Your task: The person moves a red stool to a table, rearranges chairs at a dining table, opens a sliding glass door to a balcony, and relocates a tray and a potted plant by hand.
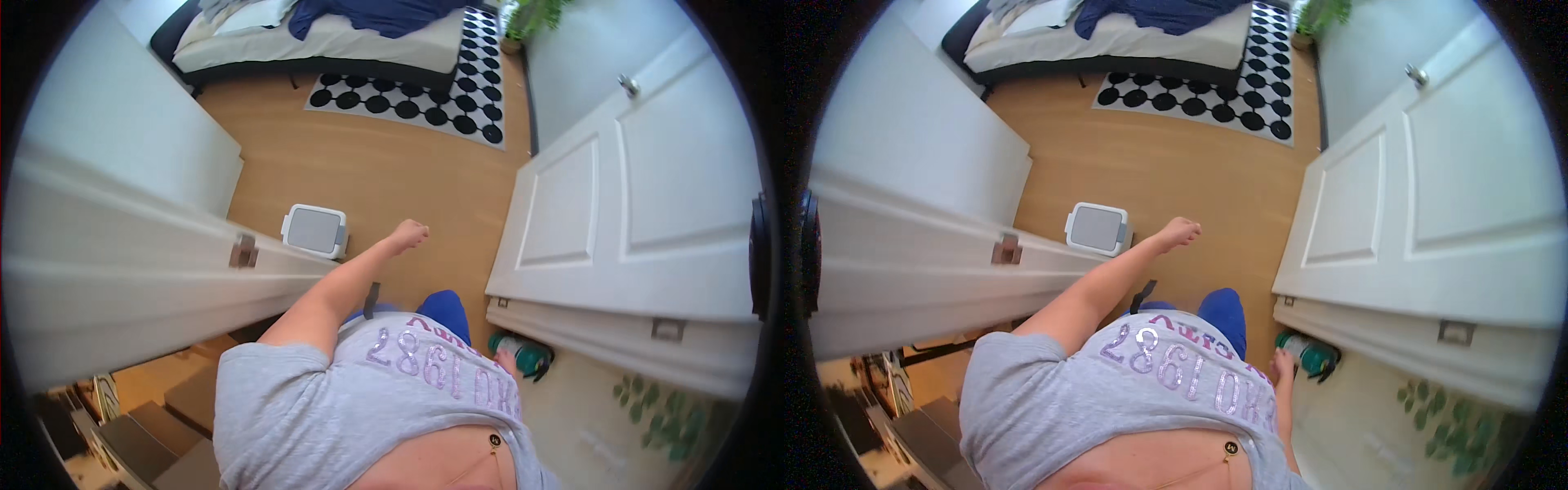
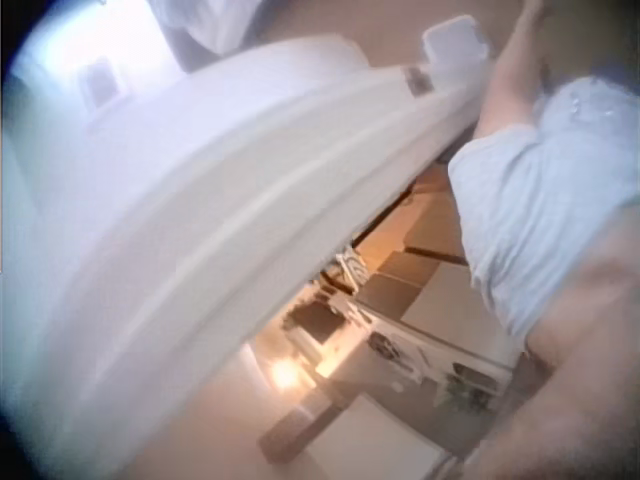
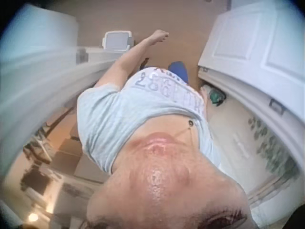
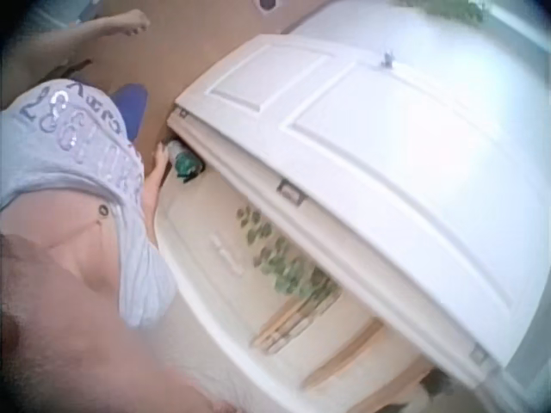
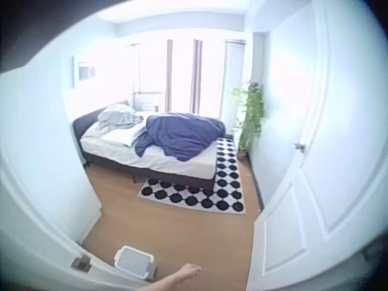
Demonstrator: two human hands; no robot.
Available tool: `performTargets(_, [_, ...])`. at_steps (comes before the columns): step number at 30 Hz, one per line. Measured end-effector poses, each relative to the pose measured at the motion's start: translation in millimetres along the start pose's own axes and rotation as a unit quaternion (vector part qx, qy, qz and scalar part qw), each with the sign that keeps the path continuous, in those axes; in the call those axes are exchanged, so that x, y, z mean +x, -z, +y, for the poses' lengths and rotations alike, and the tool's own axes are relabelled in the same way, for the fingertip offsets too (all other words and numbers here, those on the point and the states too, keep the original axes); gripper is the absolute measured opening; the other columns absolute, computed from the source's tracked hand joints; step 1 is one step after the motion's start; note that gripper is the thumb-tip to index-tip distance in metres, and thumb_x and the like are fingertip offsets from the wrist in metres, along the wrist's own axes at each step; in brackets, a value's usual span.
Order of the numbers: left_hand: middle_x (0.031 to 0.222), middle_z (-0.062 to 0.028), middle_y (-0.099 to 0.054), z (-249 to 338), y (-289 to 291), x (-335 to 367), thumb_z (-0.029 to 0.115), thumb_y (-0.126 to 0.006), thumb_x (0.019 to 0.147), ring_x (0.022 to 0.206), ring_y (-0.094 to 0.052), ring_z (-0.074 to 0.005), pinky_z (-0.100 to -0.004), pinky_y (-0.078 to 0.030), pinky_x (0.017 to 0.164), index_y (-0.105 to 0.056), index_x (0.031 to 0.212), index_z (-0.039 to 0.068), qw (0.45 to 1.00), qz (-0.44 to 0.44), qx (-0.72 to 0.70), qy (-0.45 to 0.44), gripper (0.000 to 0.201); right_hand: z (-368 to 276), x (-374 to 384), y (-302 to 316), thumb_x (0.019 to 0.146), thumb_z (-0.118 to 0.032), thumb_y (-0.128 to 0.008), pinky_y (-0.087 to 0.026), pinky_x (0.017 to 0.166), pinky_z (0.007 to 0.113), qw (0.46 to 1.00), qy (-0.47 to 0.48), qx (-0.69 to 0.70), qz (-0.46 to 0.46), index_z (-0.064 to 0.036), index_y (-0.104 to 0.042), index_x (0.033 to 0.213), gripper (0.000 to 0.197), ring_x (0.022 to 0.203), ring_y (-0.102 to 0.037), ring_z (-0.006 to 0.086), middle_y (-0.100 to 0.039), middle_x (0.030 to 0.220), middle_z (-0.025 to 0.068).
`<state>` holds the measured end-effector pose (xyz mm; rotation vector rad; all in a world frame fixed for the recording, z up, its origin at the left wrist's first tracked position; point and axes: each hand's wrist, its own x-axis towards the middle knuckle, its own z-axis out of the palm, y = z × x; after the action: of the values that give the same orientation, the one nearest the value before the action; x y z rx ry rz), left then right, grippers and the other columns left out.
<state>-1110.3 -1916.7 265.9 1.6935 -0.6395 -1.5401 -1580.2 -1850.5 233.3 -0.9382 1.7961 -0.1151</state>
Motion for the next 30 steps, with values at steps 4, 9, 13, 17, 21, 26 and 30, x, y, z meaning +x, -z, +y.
performTargets(4, [0.086,-0.0219,-0.059,-0.5,39.0,59.5,0.024,-0.051,0.076,0.076,-0.058,-0.0335,-0.0401,-0.046,0.068,-0.051,0.096,-0.002,0.924,0.245,0.253,-0.148,0.033,-53.7,69.4,18.6,0.084,-0.027,-0.048,-0.039,0.037,0.028,0.999,-0.041,-0.005,-0.033,-0.0028,-0.051,0.094,0.026,0.047,-0.05,0.0152,-0.05,0.064,0.0051])
performTargets(9, [0.103,-0.0195,-0.057,-27.5,100.8,84.2,0.016,-0.049,0.073,0.098,-0.054,-0.0334,-0.0409,-0.042,0.083,-0.059,0.098,0.002,0.906,0.245,0.267,0.218,0.031,-179.1,183.6,57.2,0.084,-0.026,-0.047,-0.04,0.037,0.028,0.999,-0.019,-0.005,-0.043,-0.0031,-0.051,0.093,0.025,0.047,-0.05,0.0157,-0.051,0.065,0.0056])
performTargets(13, [0.104,-0.02,-0.056,-80.4,163.8,45.0,0.016,-0.045,0.074,0.099,-0.053,-0.0342,-0.0398,-0.042,0.083,-0.062,0.093,0.003,0.885,0.253,0.261,0.289,0.029,-347.1,286.8,52.4,0.083,-0.026,-0.048,-0.042,0.038,0.029,0.992,0.094,-0.041,-0.069,-0.0031,-0.052,0.095,0.026,0.049,-0.052,0.0165,-0.051,0.065,0.0064])
performTargets(17, [0.101,-0.0228,-0.057,-34.2,151.5,100.2,0.028,-0.045,0.074,0.098,-0.053,-0.0348,-0.0404,-0.041,0.081,-0.061,0.094,-0.001,0.877,0.352,0.175,0.277,0.038,-512.4,369.7,56.0,0.082,-0.025,-0.048,-0.045,0.046,0.028,0.957,0.236,-0.166,-0.027,-0.0014,-0.051,0.102,0.031,0.056,-0.053,0.0149,-0.054,0.073,0.0073])
performTargets(21, [0.1,-0.0189,-0.059,-1.7,145.2,173.0,0.026,-0.052,0.073,0.096,-0.055,-0.0269,-0.0378,-0.043,0.076,-0.059,0.094,-0.006,0.876,0.409,-0.091,0.238,0.039,-694.2,389.0,-4.5,0.082,-0.027,-0.052,-0.043,0.053,0.024,0.877,0.459,-0.136,-0.053,-0.0006,-0.052,0.103,0.034,0.061,-0.053,0.0123,-0.057,0.077,0.008])
performTargets(26, [0.1,-0.0193,-0.059,82.3,156.7,298.7,0.025,-0.054,0.073,0.095,-0.055,-0.0294,-0.038,-0.043,0.077,-0.059,0.095,-0.006,0.911,0.307,0.02,0.274,0.038,-809.1,382.6,-77.6,0.081,-0.028,-0.053,-0.043,0.065,0.028,0.885,0.426,-0.124,-0.144,-0.0008,-0.052,0.106,0.037,0.074,-0.055,0.0187,-0.058,0.084,0.0116])
performTargets(30, [0.097,-0.0216,-0.059,144.4,203.3,390.1,0.024,-0.052,0.073,0.093,-0.056,-0.0355,-0.0385,-0.044,0.078,-0.059,0.093,-0.005,0.926,0.313,0.082,0.193,0.036,-848.8,439.5,-86.3,0.082,-0.027,-0.054,-0.045,0.057,0.026,0.83,0.415,-0.322,-0.189,-0.0013,-0.049,0.11,0.039,0.066,-0.054,0.0136,-0.058,0.084,0.0066])
